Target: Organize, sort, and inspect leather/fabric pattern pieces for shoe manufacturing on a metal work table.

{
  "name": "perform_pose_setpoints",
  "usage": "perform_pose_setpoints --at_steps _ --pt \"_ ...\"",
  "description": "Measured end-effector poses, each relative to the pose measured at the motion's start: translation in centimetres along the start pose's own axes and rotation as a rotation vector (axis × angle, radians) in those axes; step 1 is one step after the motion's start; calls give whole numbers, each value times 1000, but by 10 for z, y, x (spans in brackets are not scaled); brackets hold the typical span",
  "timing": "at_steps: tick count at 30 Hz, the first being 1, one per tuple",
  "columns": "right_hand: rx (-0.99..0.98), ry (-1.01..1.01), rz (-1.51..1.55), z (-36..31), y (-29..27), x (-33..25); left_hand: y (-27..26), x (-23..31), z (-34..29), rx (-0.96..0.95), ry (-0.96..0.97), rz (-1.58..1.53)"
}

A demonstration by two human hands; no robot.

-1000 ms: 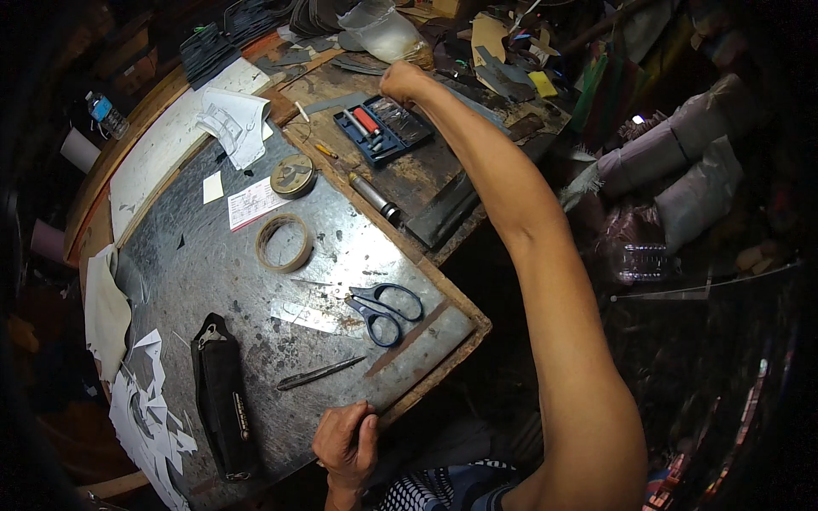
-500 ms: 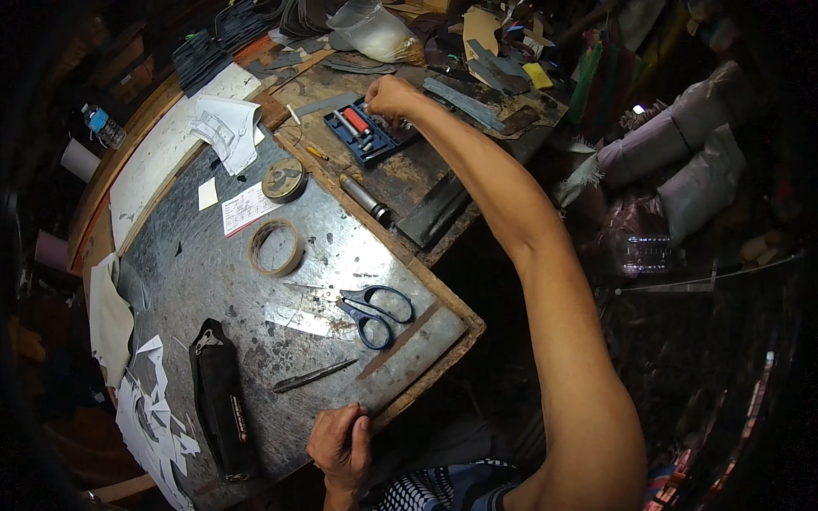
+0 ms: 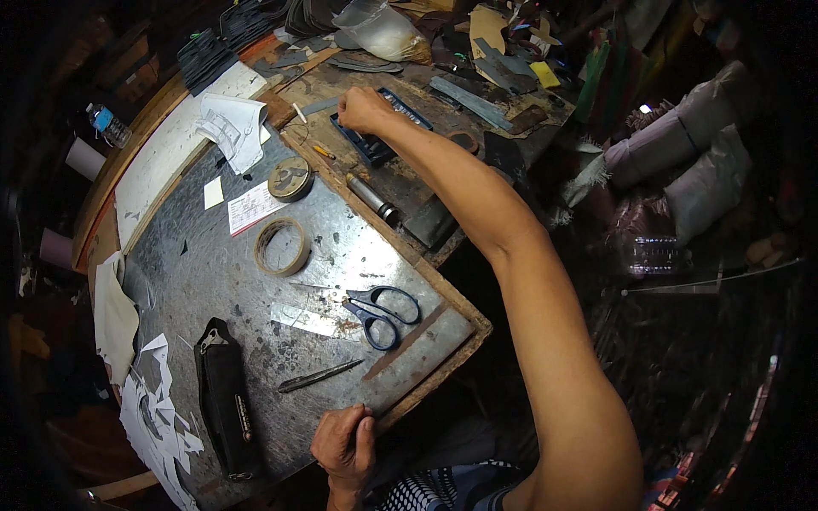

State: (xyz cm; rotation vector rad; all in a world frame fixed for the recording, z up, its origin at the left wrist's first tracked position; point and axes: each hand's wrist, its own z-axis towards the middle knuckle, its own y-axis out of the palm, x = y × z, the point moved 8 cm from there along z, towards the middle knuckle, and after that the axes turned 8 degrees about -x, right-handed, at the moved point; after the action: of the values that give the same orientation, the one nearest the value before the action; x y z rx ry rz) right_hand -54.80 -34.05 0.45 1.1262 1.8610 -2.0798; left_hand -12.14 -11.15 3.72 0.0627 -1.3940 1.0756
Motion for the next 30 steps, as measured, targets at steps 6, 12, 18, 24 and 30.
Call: perform_pose_setpoints --at_steps 6,12,18,24,30 --pt "37 -8 -45 5 7 -10 -3 0 -1 -5 12 -8" --pt "90 -51 -83 -3 -7 -7 -2 -1 -1 4 26 -34" --pt "-227 -85 -266 -32 -3 -19 -4 -1 -3 7 42 -28" --pt "-276 -107 -406 -43 11 -18 -3 0 -2 3 37 -15" --pt "-163 -169 -332 -41 12 -7 -2 0 -2 -6 16 -8"
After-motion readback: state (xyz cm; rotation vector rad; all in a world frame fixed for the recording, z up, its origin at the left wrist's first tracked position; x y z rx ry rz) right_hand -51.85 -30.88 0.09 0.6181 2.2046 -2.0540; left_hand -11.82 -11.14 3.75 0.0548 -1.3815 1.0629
